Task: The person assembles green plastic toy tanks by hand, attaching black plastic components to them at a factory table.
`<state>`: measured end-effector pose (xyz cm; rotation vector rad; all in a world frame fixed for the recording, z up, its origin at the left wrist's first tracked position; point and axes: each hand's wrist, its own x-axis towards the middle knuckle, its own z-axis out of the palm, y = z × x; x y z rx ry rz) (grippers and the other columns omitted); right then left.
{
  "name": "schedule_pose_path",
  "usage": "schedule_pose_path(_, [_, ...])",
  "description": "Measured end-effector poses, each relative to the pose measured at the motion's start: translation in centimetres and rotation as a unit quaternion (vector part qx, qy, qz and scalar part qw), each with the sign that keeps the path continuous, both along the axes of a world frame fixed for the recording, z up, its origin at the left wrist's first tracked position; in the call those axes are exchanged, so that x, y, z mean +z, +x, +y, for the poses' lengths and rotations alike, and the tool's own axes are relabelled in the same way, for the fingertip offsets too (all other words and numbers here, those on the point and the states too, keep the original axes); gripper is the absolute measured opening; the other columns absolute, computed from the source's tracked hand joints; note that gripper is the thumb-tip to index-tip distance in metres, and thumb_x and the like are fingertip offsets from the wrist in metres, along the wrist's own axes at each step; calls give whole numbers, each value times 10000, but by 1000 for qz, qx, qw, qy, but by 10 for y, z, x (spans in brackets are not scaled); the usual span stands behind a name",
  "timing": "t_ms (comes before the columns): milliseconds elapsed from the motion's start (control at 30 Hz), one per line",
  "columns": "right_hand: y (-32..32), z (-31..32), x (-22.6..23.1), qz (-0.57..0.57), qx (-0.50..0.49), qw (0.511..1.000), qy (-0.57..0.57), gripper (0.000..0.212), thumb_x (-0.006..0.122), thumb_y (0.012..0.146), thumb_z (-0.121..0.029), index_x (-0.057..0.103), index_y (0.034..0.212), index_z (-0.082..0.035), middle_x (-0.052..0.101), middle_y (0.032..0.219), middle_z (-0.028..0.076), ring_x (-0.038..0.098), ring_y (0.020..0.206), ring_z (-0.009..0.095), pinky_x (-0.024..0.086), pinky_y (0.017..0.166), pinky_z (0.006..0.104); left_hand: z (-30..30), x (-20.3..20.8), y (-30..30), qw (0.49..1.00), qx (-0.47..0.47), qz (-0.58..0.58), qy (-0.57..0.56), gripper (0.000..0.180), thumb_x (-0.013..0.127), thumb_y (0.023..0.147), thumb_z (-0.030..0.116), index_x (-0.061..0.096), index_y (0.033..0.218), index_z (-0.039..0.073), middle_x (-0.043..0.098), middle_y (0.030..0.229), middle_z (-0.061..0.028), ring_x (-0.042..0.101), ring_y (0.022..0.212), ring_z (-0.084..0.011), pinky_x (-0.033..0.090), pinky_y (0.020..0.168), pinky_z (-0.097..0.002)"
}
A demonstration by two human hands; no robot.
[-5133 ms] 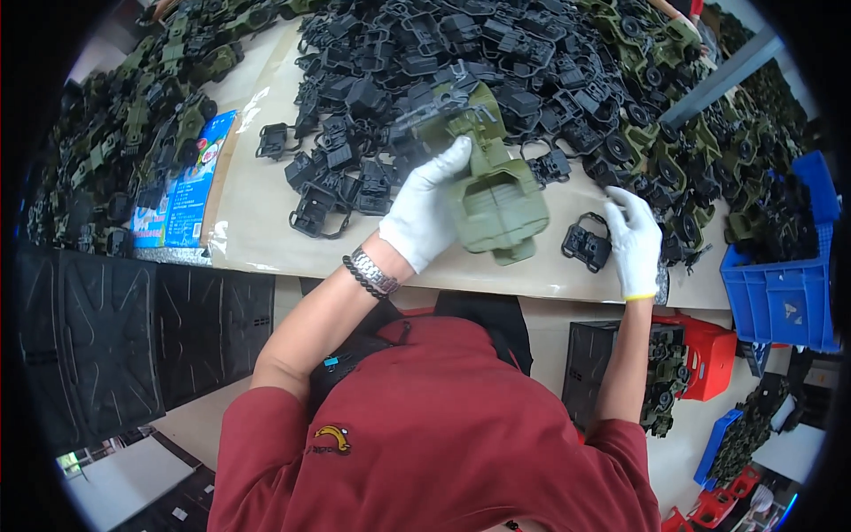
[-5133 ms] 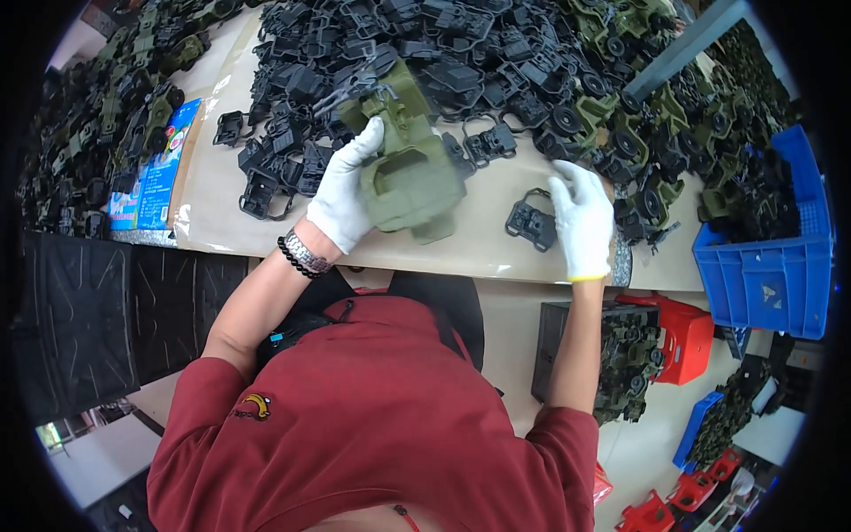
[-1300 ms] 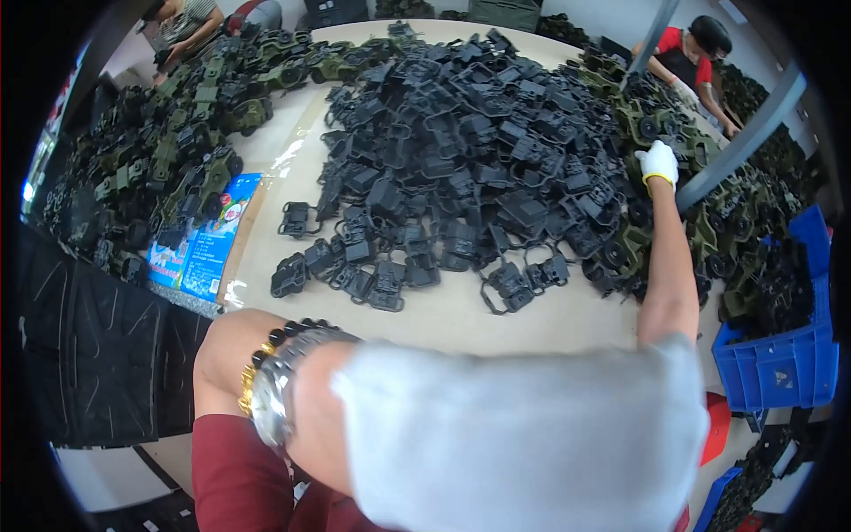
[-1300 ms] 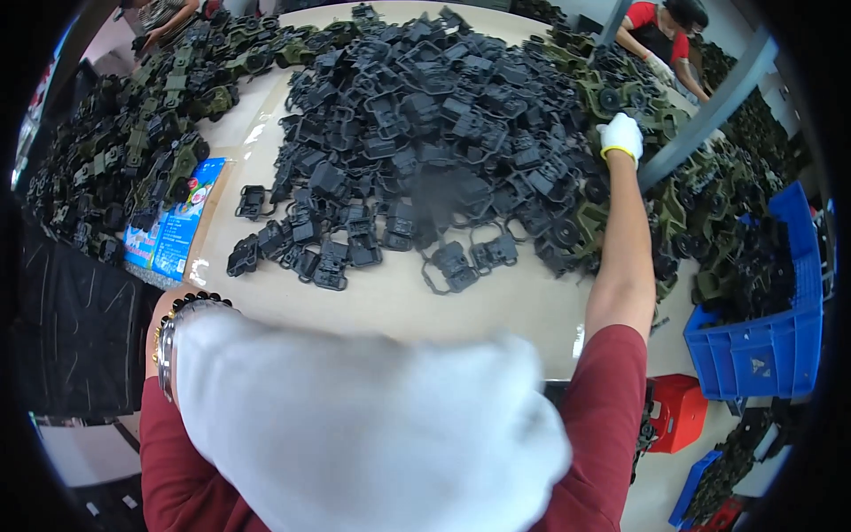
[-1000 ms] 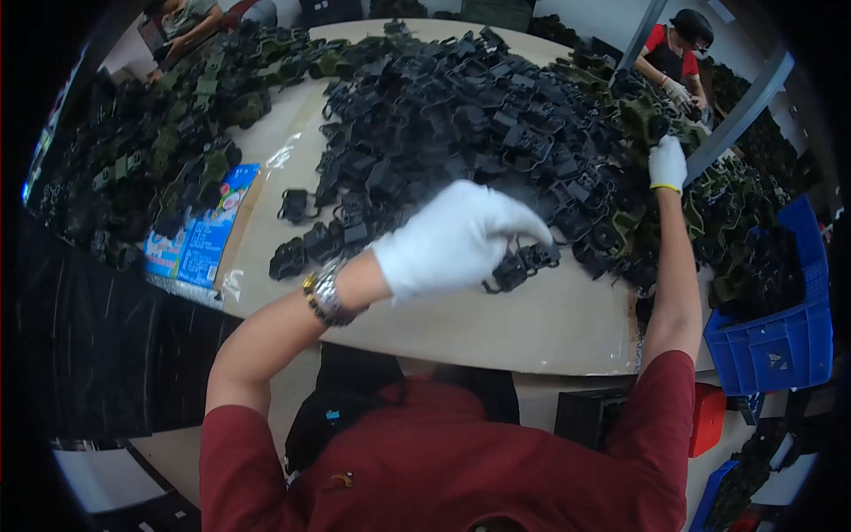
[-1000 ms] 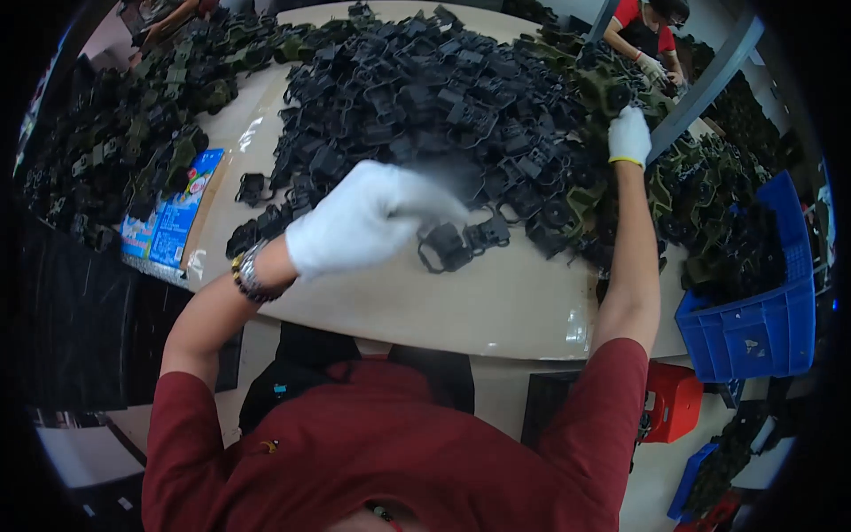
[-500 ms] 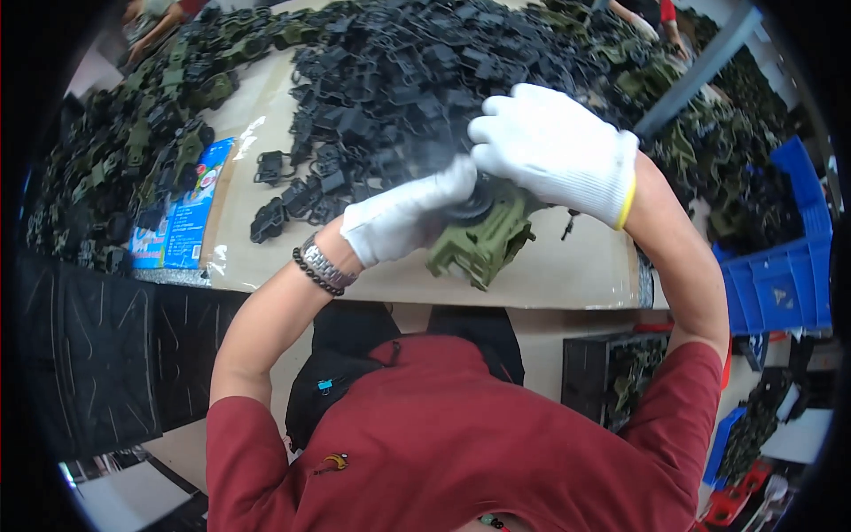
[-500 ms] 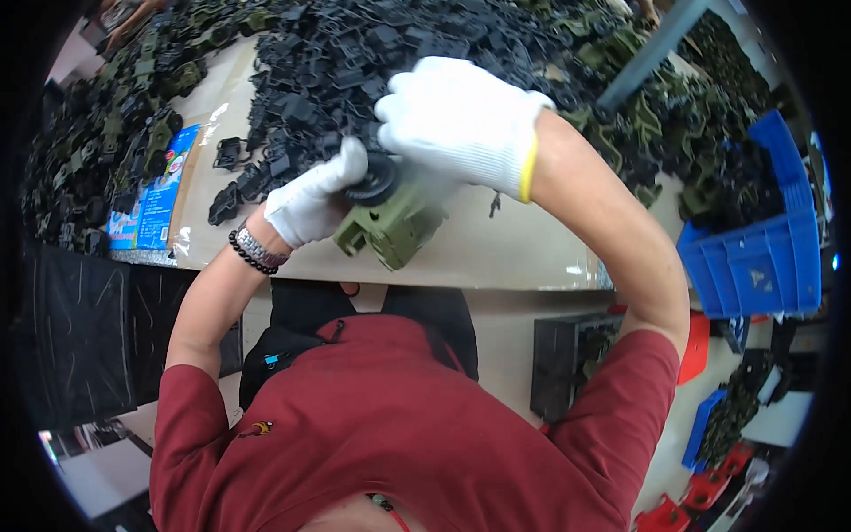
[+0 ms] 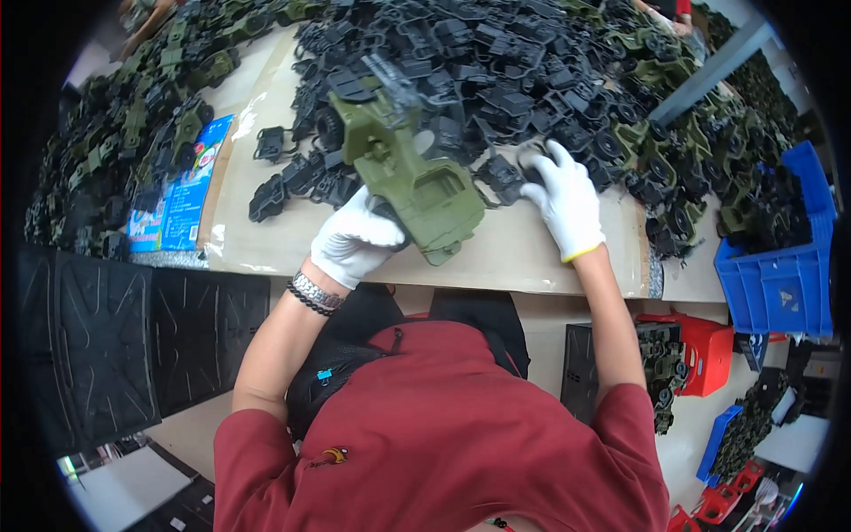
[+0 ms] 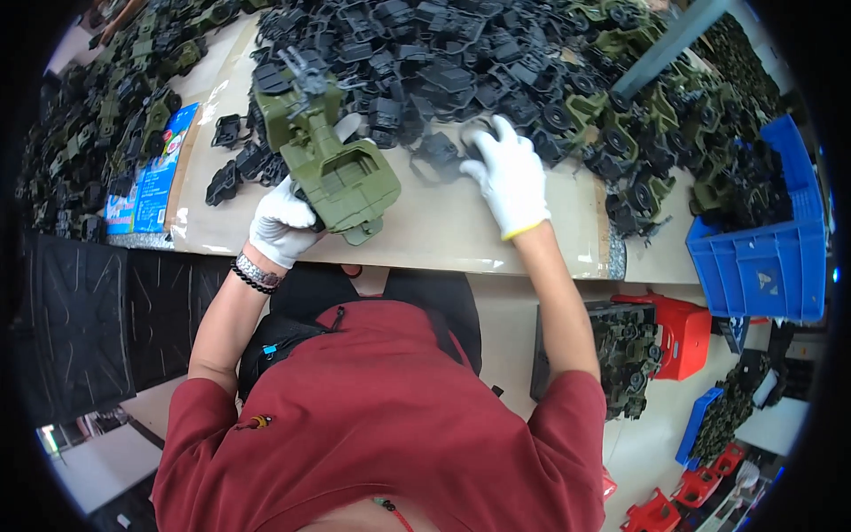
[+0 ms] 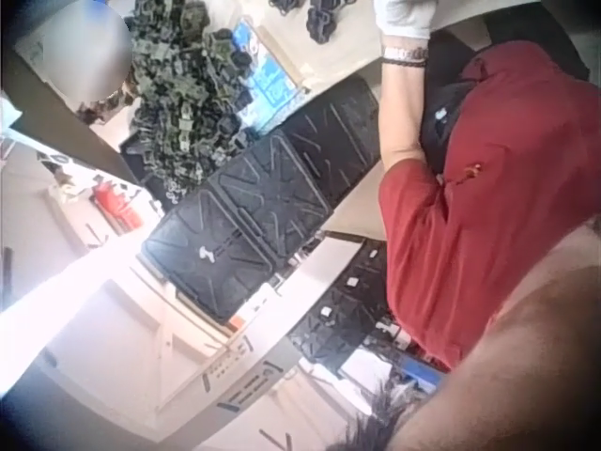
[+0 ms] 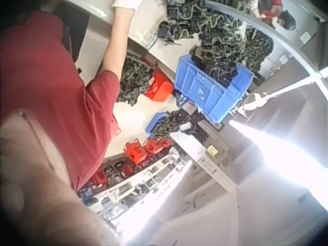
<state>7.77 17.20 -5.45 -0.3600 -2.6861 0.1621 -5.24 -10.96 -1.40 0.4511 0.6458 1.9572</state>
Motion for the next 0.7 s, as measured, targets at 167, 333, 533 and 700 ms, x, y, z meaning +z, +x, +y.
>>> schedule_pose_path(167, [33, 6, -9, 70, -31, 996, -44, 347, 829, 732, -181, 652, 1012, -77, 597, 1322, 175, 556, 1061, 399, 465, 927, 472, 13, -10, -5, 996, -24, -15, 89, 946, 836, 753, 133, 322, 1545, 77, 518, 1437, -119, 494, 1351, -289, 374, 1176, -457])
schedule_pose_path(333, [37, -30, 35, 256, -20, 919, -298, 429, 825, 768, -173, 645, 1139, -54, 634, 1294, 153, 594, 1126, 322, 469, 977, 407, 33, -22, 1, 998, 34, -53, -9, 707, 700, 949, 326, 372, 1520, 68, 554, 1413, -147, 556, 1299, -272, 445, 1117, -452])
schedule_pose_path(533, [23, -84, 62, 167, 165, 944, -231, 661, 837, 741, -332, 630, 1309, -67, 622, 1338, 153, 597, 1163, 324, 488, 981, 414, 35, 7, 25, 985, 129, 80, -83, 457, 773, 855, 67, 589, 1271, 32, 689, 1126, -52, 676, 1007, -135, 545, 905, -296])
schedule_pose_path(700, [23, -90, 59, 178, 170, 945, -215, 660, 830, 740, -309, 623, 1311, -50, 617, 1337, 152, 584, 1137, 349, 493, 960, 418, 33, 16, 31, 978, 140, 127, -92, 409, 792, 838, 59, 639, 1215, 24, 712, 1107, -74, 693, 977, -148, 554, 871, -299])
